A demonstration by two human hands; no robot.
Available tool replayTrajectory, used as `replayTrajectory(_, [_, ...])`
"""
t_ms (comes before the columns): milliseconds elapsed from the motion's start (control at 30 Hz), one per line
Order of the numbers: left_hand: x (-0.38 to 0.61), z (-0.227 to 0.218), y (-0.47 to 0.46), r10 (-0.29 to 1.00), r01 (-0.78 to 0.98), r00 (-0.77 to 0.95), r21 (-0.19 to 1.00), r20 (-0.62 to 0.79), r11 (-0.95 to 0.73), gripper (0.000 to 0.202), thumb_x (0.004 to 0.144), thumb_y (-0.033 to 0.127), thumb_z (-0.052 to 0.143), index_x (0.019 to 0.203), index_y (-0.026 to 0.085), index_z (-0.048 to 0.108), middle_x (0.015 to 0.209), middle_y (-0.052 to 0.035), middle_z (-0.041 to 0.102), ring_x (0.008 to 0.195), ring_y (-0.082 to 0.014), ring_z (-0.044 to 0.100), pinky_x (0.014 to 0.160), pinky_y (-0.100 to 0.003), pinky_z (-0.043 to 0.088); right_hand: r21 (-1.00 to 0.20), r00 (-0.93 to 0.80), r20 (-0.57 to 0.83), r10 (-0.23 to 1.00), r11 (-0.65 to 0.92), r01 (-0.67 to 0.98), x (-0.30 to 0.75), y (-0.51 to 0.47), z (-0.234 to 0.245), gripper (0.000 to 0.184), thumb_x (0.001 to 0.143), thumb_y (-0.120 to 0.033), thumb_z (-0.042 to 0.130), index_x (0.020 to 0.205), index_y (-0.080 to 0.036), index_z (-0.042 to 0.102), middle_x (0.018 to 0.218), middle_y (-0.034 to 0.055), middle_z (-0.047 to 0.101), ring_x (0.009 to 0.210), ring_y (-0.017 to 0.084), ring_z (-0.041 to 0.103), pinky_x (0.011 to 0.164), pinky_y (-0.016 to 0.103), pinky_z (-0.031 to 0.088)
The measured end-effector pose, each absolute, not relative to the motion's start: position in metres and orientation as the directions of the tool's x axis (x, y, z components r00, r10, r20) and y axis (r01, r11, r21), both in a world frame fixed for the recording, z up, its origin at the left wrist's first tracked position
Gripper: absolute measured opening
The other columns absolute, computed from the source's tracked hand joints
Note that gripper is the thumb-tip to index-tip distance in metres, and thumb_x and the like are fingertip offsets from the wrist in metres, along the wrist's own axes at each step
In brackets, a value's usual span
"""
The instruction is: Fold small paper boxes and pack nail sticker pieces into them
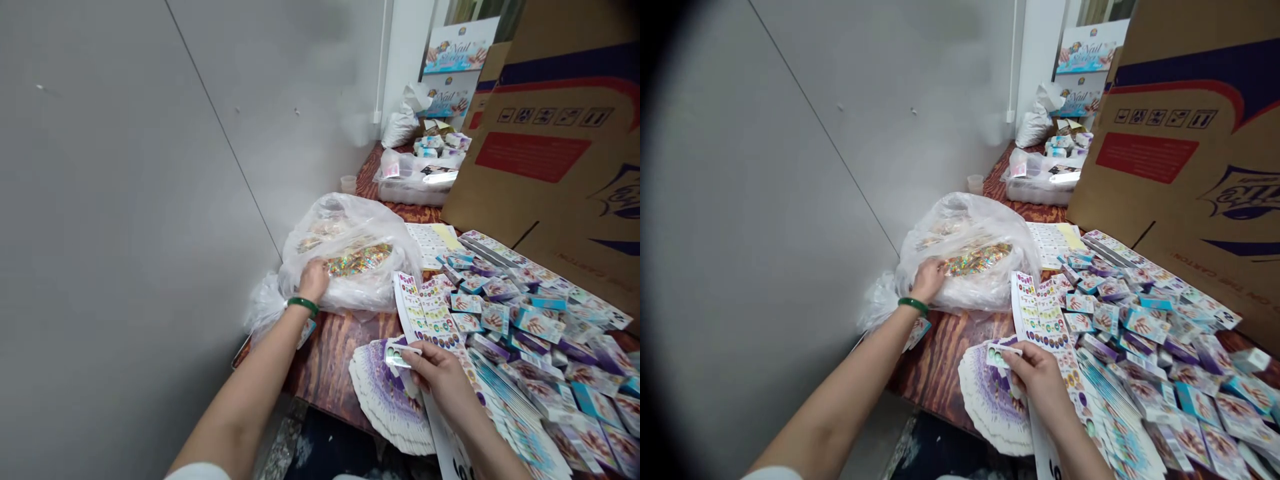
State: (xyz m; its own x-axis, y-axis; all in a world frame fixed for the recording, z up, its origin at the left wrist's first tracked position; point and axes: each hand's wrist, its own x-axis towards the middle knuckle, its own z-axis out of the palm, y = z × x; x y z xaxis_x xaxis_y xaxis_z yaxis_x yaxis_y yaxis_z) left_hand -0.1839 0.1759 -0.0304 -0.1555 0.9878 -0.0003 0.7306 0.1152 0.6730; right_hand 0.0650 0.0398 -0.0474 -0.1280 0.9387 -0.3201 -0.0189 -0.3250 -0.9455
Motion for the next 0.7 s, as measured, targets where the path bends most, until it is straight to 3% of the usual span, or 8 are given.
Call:
replayTrajectory(67, [-0.201, -0.038, 0.198, 0.985, 0.786, -0.168, 0.598, -0.042, 0.160, 0.029, 0.088, 0.030, 0.053, 0.112, 0.013, 0.057, 0.117, -0.0120, 0.057, 0.106, -0.0233, 0.055, 0.090, -0.042, 0.046, -0.945, -0.124, -0.318, 0.940, -0.325, -0.033, 0.064, 0.039, -0.050, 0.036, 0.067, -0.051, 0.070, 0.070, -0.016, 0.063, 0.045, -0.0045, 0.044, 0.041, 0.008, 0.032, 0.042, 0.022, 0.021])
replayTrajectory(300, [-0.209, -0.062, 0.208, 0.988, 0.870, -0.093, 0.473, -0.123, 0.141, 0.031, 0.088, 0.032, 0.053, 0.115, 0.016, 0.055, 0.117, -0.0092, 0.056, 0.100, -0.0209, 0.058, 0.085, -0.042, 0.050, -0.948, -0.130, -0.312, 0.941, -0.318, -0.024, 0.067, 0.040, -0.052, 0.038, 0.066, -0.053, 0.069, 0.069, -0.016, 0.061, 0.045, -0.0047, 0.043, 0.041, 0.008, 0.032, 0.043, 0.023, 0.022])
replayTrajectory(533, [-0.217, -0.059, 0.204, 0.963, 0.833, -0.170, 0.492, -0.207, 0.253, 0.032, 0.087, 0.032, 0.055, 0.115, 0.016, 0.054, 0.116, -0.0091, 0.056, 0.100, -0.0213, 0.058, 0.083, -0.040, 0.050, -0.953, -0.144, -0.298, 0.944, -0.301, -0.004, 0.064, 0.037, -0.044, 0.036, 0.069, -0.051, 0.068, 0.072, -0.016, 0.062, 0.047, -0.0042, 0.046, 0.043, 0.008, 0.035, 0.044, 0.022, 0.025])
replayTrajectory(700, [-0.206, -0.042, 0.193, 0.972, 0.752, -0.182, 0.615, -0.150, 0.236, 0.032, 0.088, 0.033, 0.054, 0.114, 0.014, 0.055, 0.116, -0.0082, 0.057, 0.101, -0.0228, 0.058, 0.084, -0.042, 0.050, -0.958, -0.139, -0.281, 0.950, -0.286, -0.022, 0.063, 0.030, -0.041, 0.036, 0.068, -0.053, 0.067, 0.069, -0.017, 0.059, 0.044, -0.0055, 0.043, 0.040, 0.008, 0.033, 0.042, 0.023, 0.025])
